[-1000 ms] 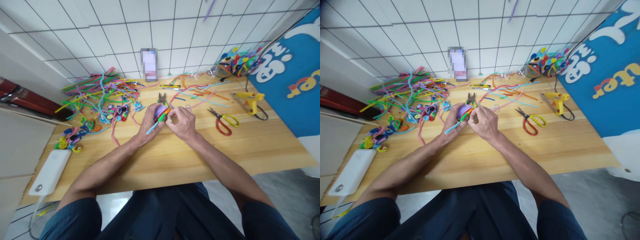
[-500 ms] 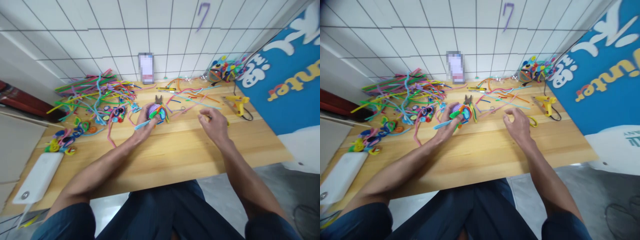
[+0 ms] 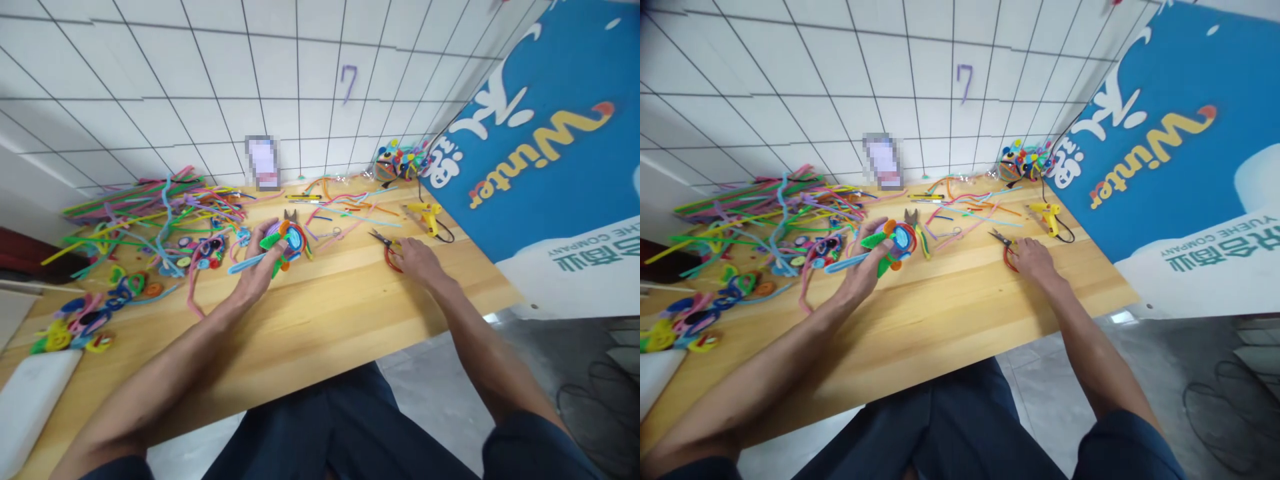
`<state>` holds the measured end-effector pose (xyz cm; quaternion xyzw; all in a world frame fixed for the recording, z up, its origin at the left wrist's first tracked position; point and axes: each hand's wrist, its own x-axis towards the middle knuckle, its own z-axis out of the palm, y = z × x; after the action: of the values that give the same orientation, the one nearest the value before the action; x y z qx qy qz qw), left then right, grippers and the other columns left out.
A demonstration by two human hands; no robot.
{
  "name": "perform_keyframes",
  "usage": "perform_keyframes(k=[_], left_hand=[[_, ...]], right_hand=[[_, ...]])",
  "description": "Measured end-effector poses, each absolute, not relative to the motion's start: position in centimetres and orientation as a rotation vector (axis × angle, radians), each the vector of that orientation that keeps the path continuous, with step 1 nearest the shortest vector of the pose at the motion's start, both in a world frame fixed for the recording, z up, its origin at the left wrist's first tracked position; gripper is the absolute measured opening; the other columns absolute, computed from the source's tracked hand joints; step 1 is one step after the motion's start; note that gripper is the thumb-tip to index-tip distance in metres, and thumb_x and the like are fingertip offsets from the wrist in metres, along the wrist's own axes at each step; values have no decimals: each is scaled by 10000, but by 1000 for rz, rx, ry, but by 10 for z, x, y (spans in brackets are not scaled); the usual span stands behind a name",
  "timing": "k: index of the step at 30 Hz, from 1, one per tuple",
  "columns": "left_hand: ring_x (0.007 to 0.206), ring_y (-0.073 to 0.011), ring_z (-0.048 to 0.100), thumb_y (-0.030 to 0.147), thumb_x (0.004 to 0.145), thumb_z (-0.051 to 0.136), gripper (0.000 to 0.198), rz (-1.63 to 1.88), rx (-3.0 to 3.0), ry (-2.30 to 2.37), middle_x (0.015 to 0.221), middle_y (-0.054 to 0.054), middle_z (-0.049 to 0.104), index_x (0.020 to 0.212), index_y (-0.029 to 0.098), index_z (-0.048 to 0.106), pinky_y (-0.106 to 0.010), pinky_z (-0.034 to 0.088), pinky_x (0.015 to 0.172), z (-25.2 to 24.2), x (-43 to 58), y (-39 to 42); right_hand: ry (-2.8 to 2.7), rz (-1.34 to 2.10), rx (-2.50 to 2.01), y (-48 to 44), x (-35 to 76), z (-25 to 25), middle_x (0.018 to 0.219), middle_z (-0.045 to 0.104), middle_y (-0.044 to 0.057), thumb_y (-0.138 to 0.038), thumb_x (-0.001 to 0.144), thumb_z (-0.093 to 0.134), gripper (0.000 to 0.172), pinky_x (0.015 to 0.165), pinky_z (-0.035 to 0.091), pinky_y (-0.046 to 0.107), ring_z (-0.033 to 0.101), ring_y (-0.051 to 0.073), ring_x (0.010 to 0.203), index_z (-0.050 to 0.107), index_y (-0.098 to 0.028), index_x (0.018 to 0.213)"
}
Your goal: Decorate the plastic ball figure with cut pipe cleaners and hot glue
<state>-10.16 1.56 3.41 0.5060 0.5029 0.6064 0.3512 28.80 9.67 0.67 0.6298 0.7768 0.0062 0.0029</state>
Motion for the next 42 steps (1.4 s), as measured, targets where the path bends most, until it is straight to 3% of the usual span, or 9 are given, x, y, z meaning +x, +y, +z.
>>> perform_keyframes(k=[4,8,11,14,18,21,25,42], left_hand=[[1148,-276,692,471,878,752,486,1583,1309,1293,1287,-62,711,1312,285,637,-480,606,997,44,-103,17],[1176,-268,690,465,909,708,467,1621,1347,1285,1318,-56,701,1335,302,611,-486,581,1042,53,-101,21],[1148,-272,703,480,916,701,462,1681,1379,1258,1303,-70,706,1331,297,612,-493,593,1026,57,-95,28],[1177,-279,691,496,933,696,464,1763,1421,1229,1300,-83,703,1346,304,607,-502,593,1047,58,-86,36],[1261,-289,652,520,960,680,512,1843,1481,1237,1369,-93,660,1414,318,556,-526,570,1103,56,-74,42],[1327,-297,621,526,969,674,549,1868,1496,1248,1441,-103,613,1452,314,520,-547,520,1170,54,-68,43],[1407,-316,565,532,973,678,567,1934,1514,1246,1488,-116,570,1466,308,508,-572,462,1223,53,-65,44],[1436,-307,535,551,1001,635,602,1876,1574,1290,1531,-125,522,1506,284,447,-507,462,1218,38,-65,48]], right_hand=[[2502,-98,2093,100,297,4,1221,719,235,-222,917,617,359,979,547,424,692,332,1155,633,-101,1255],[2749,-368,2404,97,304,6,1170,726,160,-367,871,676,473,878,601,447,714,294,1025,596,-186,1300],[3081,-689,2311,87,290,17,1150,753,129,-437,882,692,549,888,617,454,734,277,1025,580,-215,1372],[3261,-876,2036,72,256,32,1132,780,97,-423,956,617,450,883,626,438,758,257,1021,618,-246,1370],[3495,-532,1786,55,200,52,1016,777,57,-341,947,677,478,747,624,353,737,212,822,618,-235,1409],[3660,-164,1555,49,165,62,1012,775,66,-271,964,651,460,739,618,339,731,207,787,598,-219,1418],[3721,83,1394,46,135,67,914,767,50,-214,950,637,405,672,592,320,731,208,733,609,-202,1354],[3627,56,1436,43,122,51,874,776,47,-156,918,582,464,626,563,305,737,203,722,629,-208,1377]])
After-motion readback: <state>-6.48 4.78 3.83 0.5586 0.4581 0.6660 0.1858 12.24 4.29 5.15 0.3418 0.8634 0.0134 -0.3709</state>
